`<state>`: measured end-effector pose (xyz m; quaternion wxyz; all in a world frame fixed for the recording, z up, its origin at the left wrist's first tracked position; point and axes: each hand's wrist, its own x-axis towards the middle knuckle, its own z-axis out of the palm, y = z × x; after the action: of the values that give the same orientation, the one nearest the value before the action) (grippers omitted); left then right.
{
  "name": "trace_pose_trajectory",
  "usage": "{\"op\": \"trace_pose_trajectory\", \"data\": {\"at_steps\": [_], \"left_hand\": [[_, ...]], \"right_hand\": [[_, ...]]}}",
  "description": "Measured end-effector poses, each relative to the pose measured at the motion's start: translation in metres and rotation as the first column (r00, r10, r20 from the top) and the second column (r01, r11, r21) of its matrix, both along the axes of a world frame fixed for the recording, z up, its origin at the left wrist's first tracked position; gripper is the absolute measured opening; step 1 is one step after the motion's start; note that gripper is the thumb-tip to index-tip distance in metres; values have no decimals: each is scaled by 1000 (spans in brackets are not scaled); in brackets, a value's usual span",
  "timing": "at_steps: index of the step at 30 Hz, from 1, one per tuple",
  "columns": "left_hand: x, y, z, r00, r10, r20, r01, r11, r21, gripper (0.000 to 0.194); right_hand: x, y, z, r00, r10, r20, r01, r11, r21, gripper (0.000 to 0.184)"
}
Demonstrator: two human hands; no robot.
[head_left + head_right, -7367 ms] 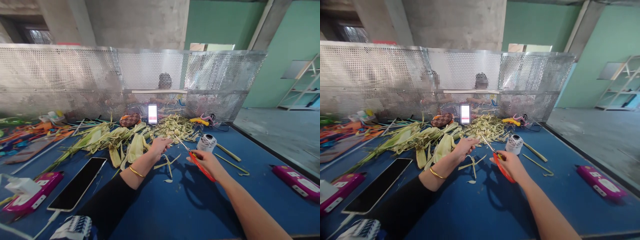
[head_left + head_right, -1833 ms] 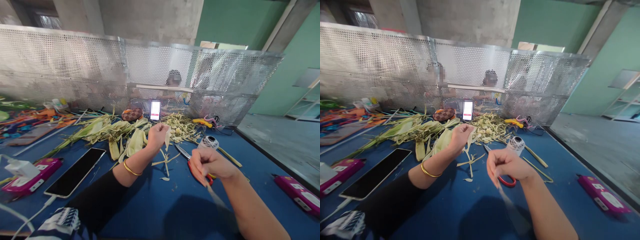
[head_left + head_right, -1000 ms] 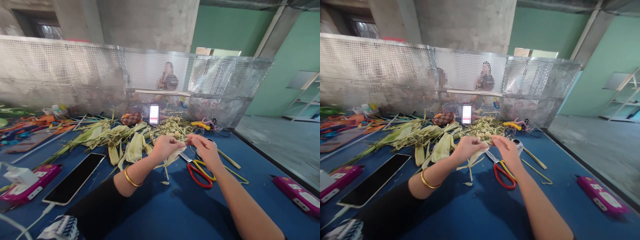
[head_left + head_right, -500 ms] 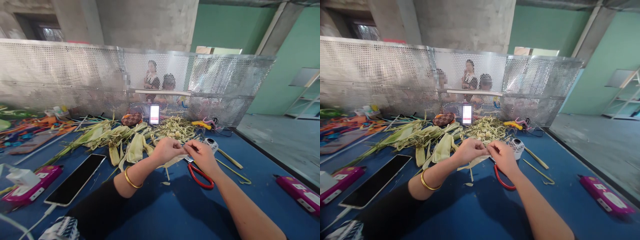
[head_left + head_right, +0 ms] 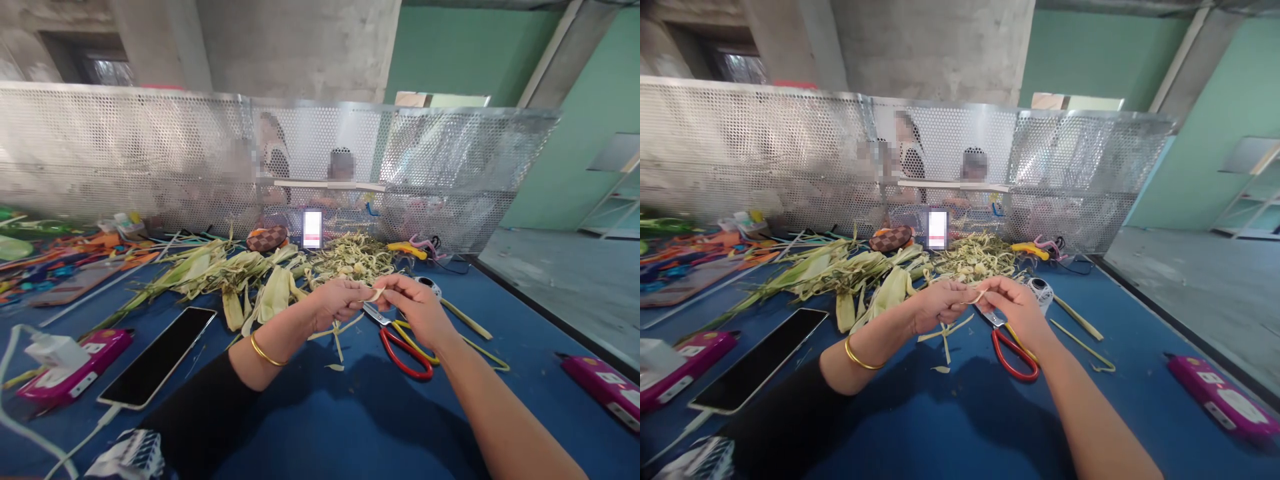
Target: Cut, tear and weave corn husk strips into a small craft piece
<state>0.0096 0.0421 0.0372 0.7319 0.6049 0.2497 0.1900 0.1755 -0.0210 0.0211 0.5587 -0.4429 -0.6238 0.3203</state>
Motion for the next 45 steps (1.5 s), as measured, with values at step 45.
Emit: {"op": "trace_pose_trajectory", "data": {"at_steps": [45], "left_hand": [[14,-8,-13,945,319,65,-325,908,265,10]], "right_hand": [[-6,8,-12,981,-116,-156,85,978,-191,23]]}}
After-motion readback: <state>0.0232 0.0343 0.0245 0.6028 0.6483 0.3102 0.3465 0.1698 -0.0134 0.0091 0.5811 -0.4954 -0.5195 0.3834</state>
